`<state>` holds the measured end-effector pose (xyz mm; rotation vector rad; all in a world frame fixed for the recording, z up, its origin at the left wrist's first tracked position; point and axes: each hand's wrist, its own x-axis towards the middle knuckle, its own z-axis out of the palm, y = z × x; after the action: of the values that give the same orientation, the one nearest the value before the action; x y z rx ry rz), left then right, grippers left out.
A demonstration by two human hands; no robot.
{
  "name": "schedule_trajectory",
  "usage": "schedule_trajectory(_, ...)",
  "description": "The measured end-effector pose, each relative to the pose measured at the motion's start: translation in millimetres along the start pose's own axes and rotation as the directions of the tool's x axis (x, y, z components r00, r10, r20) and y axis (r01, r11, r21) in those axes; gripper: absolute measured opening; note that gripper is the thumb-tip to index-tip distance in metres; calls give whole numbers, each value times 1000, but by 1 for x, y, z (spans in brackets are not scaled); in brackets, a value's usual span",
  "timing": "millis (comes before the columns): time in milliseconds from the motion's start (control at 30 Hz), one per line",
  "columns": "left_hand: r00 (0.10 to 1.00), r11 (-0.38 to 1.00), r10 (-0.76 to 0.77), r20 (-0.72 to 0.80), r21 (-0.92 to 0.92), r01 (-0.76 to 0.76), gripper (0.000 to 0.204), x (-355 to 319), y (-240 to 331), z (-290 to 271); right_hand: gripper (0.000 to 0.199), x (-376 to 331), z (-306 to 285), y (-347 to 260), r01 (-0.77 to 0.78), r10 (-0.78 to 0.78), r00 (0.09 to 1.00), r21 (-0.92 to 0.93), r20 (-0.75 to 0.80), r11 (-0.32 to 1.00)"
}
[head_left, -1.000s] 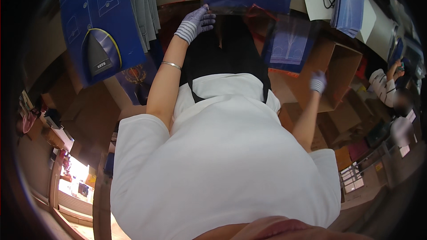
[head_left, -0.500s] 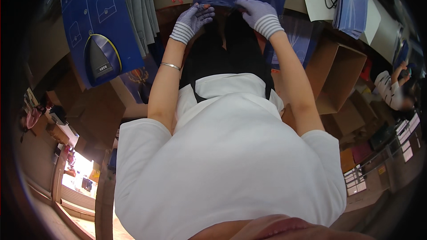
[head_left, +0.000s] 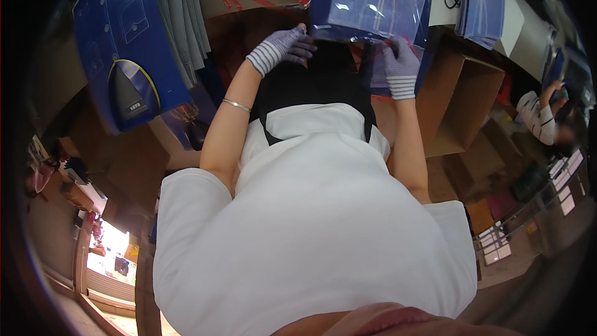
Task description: Packaging folded shirts into plastic bags and placing them in a box.
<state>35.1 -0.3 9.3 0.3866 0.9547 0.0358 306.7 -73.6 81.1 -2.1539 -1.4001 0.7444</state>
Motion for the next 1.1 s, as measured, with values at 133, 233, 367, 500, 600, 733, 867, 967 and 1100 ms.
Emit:
schedule_trajectory(133,987,982,156,28,-113,-152,70,3,29,22,9,37,14,-26,392,-391,920,-27,18,920)
schedule_trajectory(233,957,925,281,-74,-246,-291,58,5,63,31,8,51,21,-40,598,-597,801,-7,36,802)
schedule_trajectory(367,968,966,141,-208,-186,-180,48,16,72,12,12,44,26,-44,318,-312,947,379,-78,869)
schedule_trajectory(500,976,990,6,-217,-135,-36,58,15,81,14,14,23,15,20,-28,208,960,678,-187,735)
schedule_trajectory(600,959,997,-48,-279,-64,31,59,16,87,5,21,-28,4,81,-278,563,821,789,-101,547)
schedule_trajectory(733,973,989,8,-230,-141,-41,60,21,95,5,20,-143,17,185,-463,457,847,-47,272,885)
schedule_trajectory(867,977,911,180,-117,-355,-211,57,30,103,16,29,-216,47,200,-684,565,282,-250,776,685)
schedule_trajectory(967,926,819,377,-3,-467,-334,54,32,104,8,33,-103,25,140,226,193,373,-291,907,930)
schedule_trajectory(1100,864,734,502,-32,-512,-446,49,47,113,7,20,16,39,-10,-265,-42,926,726,375,635)
